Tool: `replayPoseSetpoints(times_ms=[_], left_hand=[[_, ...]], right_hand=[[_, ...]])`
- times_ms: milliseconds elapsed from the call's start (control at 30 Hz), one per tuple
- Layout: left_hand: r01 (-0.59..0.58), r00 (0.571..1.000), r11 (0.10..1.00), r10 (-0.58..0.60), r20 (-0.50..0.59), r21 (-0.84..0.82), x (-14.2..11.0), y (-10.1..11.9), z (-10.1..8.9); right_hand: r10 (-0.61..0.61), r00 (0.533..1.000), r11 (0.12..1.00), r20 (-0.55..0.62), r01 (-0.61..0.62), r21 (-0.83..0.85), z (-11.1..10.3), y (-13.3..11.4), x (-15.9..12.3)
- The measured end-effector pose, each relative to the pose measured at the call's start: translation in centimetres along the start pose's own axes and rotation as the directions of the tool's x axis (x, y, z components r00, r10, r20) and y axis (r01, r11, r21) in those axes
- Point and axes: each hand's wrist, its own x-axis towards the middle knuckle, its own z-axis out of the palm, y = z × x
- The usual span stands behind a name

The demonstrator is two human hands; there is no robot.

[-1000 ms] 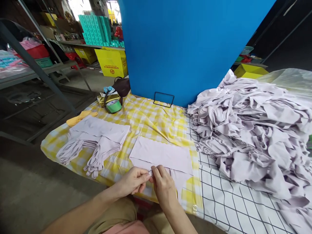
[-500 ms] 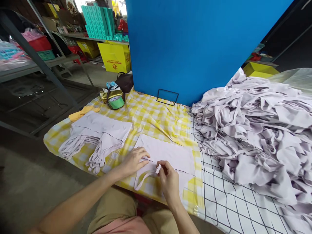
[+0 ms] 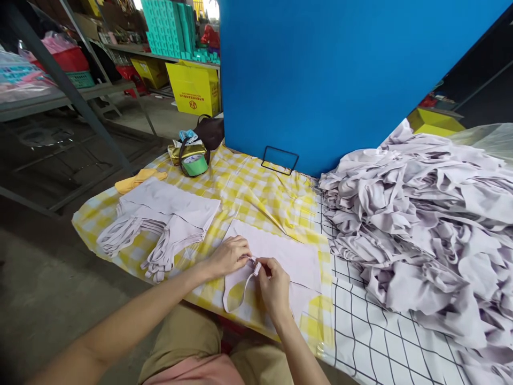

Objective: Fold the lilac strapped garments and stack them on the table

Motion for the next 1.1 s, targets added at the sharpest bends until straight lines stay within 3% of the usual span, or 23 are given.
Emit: replayPoseSetpoints(times_ms=[167, 400, 1100], left_hand=[[0.064, 0.998, 0.993, -0.062, 0.022, -0.103, 0.6, -0.2, -0.2], [0.066, 0.996, 0.982, -0.055, 0.068, -0.175, 1.0, -0.6, -0.7], [0.028, 0.997, 0.986, -0.017, 0.070, -0.162, 1.0, -1.0, -0.5]], right_hand=[[-0.113, 0.993, 0.983, 0.034, 0.116, -0.140, 0.6, -0.3, 0.9], [-0.193, 0.980, 0.954, 0.037, 0.196, -0.228, 0.9, 0.0, 1.6], [-0.260, 0.963, 0.936, 0.071, 0.270, -0.224, 1.4, 0.1, 1.9]])
